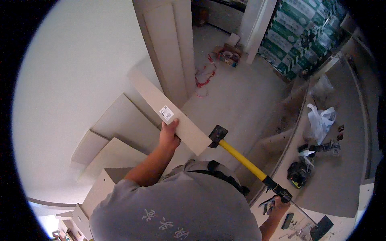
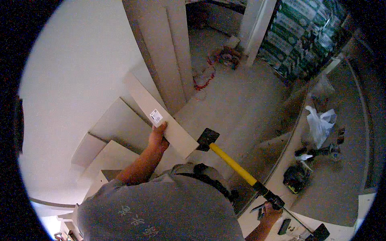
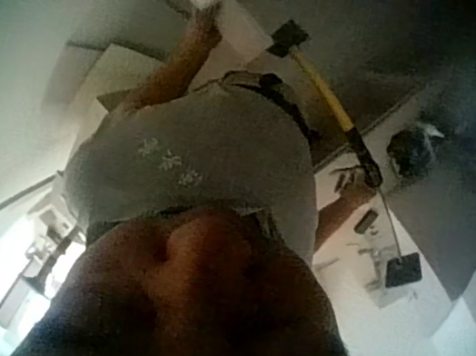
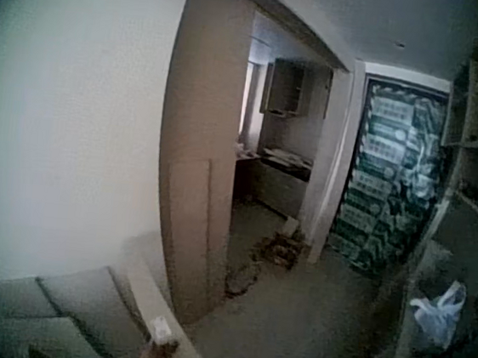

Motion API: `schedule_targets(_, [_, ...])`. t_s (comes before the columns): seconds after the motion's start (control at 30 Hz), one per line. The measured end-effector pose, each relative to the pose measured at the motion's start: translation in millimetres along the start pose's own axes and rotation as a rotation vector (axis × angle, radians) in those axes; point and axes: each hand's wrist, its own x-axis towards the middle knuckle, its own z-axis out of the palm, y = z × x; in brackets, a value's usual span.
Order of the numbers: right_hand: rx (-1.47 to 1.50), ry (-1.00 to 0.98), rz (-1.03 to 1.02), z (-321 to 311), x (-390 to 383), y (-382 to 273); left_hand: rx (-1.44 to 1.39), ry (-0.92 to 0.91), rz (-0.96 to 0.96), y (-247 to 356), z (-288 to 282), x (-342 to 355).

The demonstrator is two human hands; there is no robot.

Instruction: The person uses a long spreader clamp to position and hold a wooden cabinet panel in place before securing it with screws using a power drill.

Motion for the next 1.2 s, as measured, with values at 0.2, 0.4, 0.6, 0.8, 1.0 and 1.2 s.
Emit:
schedule_targets(0.2, [-0.099,0.044,-0.001,-19,32,36,0.015,0.044,0.077,-27,-21,30])
schedule_targets(0.4, [-0.018,0.021,-0.043,-17,14,31,0.015,0.044,0.088,-27,-28,42])
schedule_targets(0.6, [-0.131,0.055,-0.099,-52,17,63,-0.003,0.035,0.083,-27,-34,54])
schedule_targets(0.8, [0.031,0.076,-0.102,-28,4,45,0.048,0.021,0.079,-31,-48,69])
schedule_targets(1.0, [0.235,-0.027,0.037,-9,-4,39,0.012,-0.032,-0.006,-27,-59,79])
schedule_targets(1.2, [0.156,-0.182,-0.053,1,-4,45,0.013,-0.151,-0.177,-23,-86,102])
